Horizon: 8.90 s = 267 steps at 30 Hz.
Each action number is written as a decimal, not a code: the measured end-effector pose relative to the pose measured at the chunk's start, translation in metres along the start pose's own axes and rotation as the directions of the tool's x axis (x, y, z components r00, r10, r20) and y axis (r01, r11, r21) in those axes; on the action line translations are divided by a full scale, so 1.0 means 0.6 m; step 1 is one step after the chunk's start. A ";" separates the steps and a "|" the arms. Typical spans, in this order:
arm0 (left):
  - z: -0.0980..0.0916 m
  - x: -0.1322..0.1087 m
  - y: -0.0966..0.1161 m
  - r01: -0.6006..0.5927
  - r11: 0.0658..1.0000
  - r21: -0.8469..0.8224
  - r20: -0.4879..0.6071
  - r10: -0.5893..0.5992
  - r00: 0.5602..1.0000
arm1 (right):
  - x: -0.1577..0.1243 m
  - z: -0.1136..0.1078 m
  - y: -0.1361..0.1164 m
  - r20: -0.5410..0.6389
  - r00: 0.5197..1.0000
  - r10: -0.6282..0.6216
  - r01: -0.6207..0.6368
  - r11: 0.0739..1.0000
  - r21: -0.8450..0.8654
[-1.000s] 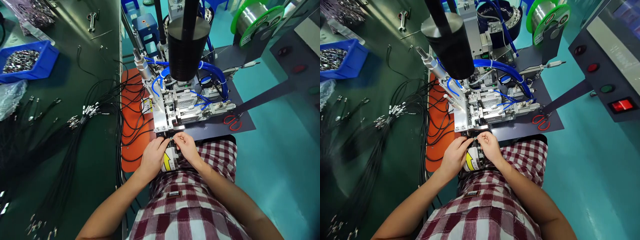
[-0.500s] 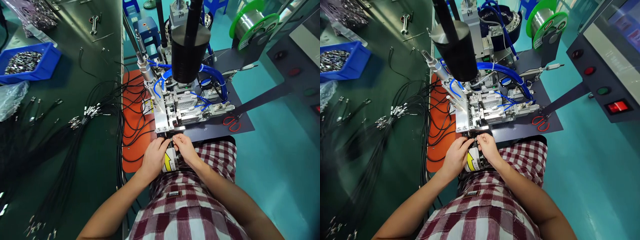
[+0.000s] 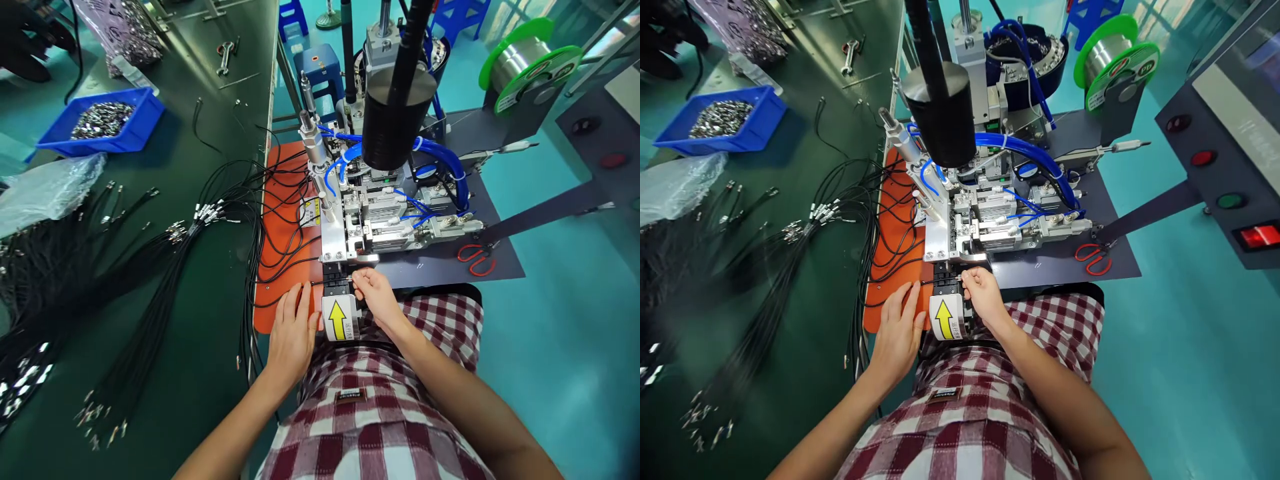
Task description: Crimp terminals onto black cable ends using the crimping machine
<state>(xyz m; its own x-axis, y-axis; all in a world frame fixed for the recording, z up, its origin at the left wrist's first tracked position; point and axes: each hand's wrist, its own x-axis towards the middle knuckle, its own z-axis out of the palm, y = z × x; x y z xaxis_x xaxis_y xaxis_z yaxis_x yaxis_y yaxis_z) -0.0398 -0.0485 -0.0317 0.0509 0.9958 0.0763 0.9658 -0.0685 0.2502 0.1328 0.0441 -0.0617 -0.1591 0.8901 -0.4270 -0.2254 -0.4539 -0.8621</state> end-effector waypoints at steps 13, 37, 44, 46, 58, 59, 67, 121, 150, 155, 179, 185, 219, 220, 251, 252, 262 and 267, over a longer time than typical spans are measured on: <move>-0.005 0.040 -0.042 -0.114 0.993 -0.013 0.021 0.114 0.993 | -0.031 -0.059 0.009 -0.133 0.988 -0.076 0.075 0.997 -0.012; -0.159 0.015 -0.112 -0.633 0.770 -0.081 0.525 0.573 0.630 | -0.107 -0.061 -0.061 -0.002 0.993 -0.116 0.114 0.983 -0.145; -0.152 0.081 -0.076 -0.294 0.898 -0.327 0.007 0.314 0.949 | -0.109 -0.023 -0.059 0.191 0.979 -0.070 0.106 0.977 -0.188; -0.127 0.080 -0.060 -0.319 0.886 -0.336 -0.022 0.331 0.943 | -0.102 -0.014 -0.062 0.209 0.973 -0.096 0.127 0.982 -0.138; -0.053 0.063 0.003 -0.210 0.763 -0.611 0.127 0.357 0.926 | -0.100 -0.022 -0.074 0.086 0.980 -0.181 0.191 0.973 -0.130; -0.051 0.060 0.012 -0.210 0.732 -0.648 0.120 0.371 0.921 | -0.103 -0.028 -0.076 0.085 0.975 -0.203 0.213 0.967 -0.137; -0.096 0.044 0.020 -0.102 0.718 -0.689 0.194 0.318 0.928 | -0.104 -0.038 -0.088 0.161 0.968 -0.193 0.215 0.967 -0.133; -0.079 0.122 0.087 0.436 0.092 -0.895 0.440 0.030 0.897 | -0.083 0.002 -0.079 0.095 0.961 -0.260 0.272 0.950 -0.151; -0.079 0.119 0.089 0.444 0.145 -0.884 0.450 0.011 0.893 | -0.087 -0.003 -0.071 0.045 0.968 -0.247 0.249 0.966 -0.071; -0.079 0.121 0.090 0.462 0.138 -0.876 0.467 0.004 0.884 | -0.090 -0.003 -0.068 0.026 0.968 -0.250 0.252 0.963 -0.096; -0.063 0.123 0.075 0.570 0.039 -0.821 0.565 0.195 0.801 | -0.078 -0.020 -0.071 0.184 0.983 0.007 -0.039 0.984 0.171; -0.061 0.122 0.071 0.611 0.018 -0.791 0.598 0.237 0.766 | -0.074 -0.031 -0.065 0.244 0.969 0.028 -0.066 0.987 0.149; -0.052 0.122 0.074 0.685 -0.134 -0.716 0.651 0.223 0.725 | -0.105 -0.006 -0.037 -0.021 0.890 -0.456 0.436 0.862 -0.259; -0.053 0.123 0.073 0.696 -0.130 -0.706 0.658 0.243 0.713 | -0.107 -0.007 -0.038 0.000 0.841 -0.541 0.509 0.792 -0.338; -0.041 0.120 0.065 0.763 -0.227 -0.606 0.678 0.354 0.644 | -0.098 -0.055 -0.045 0.425 0.454 -0.783 0.746 0.073 -0.662; -0.041 0.121 0.065 0.759 -0.233 -0.608 0.674 0.353 0.649 | -0.098 -0.048 -0.046 0.362 0.496 -0.789 0.735 0.160 -0.659; -0.048 0.133 0.063 0.800 -0.268 -0.537 0.673 0.435 0.598 | -0.089 -0.040 -0.061 0.383 0.468 -0.797 0.752 0.131 -0.646; -0.048 0.133 0.061 0.781 -0.270 -0.563 0.669 0.407 0.622 | -0.083 -0.055 -0.060 0.529 0.349 -0.774 0.771 -0.084 -0.631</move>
<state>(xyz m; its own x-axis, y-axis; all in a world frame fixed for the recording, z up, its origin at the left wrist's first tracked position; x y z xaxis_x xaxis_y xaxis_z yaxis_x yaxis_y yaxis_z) -0.0079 0.0266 0.0115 0.5950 0.6323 -0.4961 -0.3638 0.7623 0.5353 0.1805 0.0176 -0.0181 -0.3895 0.6400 0.6623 0.5029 0.7502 -0.4293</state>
